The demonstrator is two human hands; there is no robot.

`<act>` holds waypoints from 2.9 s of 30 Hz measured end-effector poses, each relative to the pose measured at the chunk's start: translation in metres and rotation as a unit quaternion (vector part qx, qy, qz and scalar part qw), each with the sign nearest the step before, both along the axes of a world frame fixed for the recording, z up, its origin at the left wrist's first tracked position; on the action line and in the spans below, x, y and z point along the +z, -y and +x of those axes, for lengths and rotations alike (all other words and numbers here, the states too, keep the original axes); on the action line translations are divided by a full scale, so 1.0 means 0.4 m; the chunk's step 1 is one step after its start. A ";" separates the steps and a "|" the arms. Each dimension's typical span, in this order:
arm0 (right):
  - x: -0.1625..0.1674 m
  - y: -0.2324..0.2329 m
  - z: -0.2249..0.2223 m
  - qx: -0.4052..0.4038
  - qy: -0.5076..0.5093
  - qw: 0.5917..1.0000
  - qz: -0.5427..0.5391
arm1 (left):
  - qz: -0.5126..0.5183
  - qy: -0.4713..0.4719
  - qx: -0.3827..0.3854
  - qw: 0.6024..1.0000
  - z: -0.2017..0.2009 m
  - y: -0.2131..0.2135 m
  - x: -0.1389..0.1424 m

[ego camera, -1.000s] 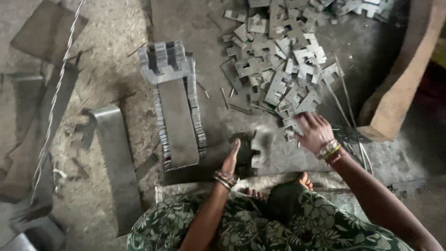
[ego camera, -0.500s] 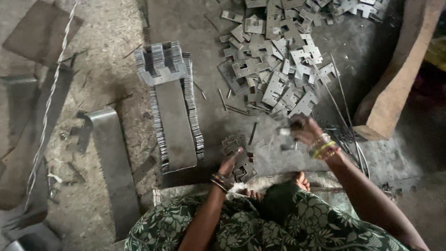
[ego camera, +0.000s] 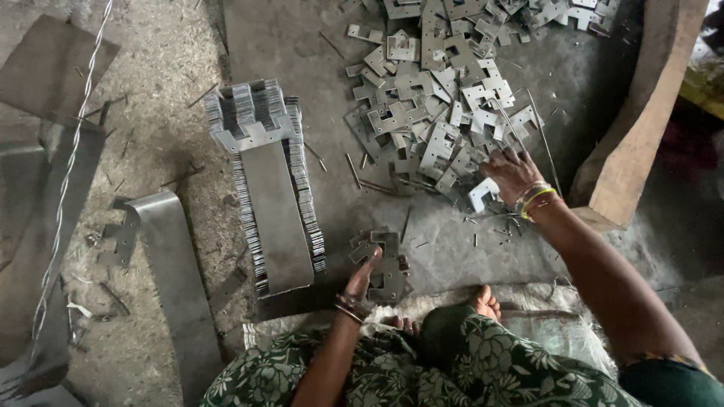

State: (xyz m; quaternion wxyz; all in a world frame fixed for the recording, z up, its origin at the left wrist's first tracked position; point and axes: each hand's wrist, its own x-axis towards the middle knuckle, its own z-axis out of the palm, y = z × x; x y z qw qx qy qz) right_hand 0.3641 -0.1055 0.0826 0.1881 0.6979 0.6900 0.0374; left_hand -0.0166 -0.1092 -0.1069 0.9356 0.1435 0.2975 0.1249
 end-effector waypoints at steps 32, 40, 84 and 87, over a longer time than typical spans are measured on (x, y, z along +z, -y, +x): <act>0.011 -0.064 -0.027 0.102 -0.037 0.994 0.016 | 0.194 -0.106 0.044 0.974 0.027 -0.012 -0.079; 0.028 0.082 -0.118 0.303 -0.111 0.931 0.172 | 0.035 -0.133 0.000 0.990 0.038 -0.051 0.024; 0.060 -0.368 -0.513 0.133 -0.241 0.960 0.042 | 0.276 -0.101 0.064 0.954 -0.076 0.004 -0.068; 0.083 -0.419 -0.588 0.129 -0.225 0.964 0.056 | 0.114 -0.156 0.054 0.980 -0.114 0.034 -0.021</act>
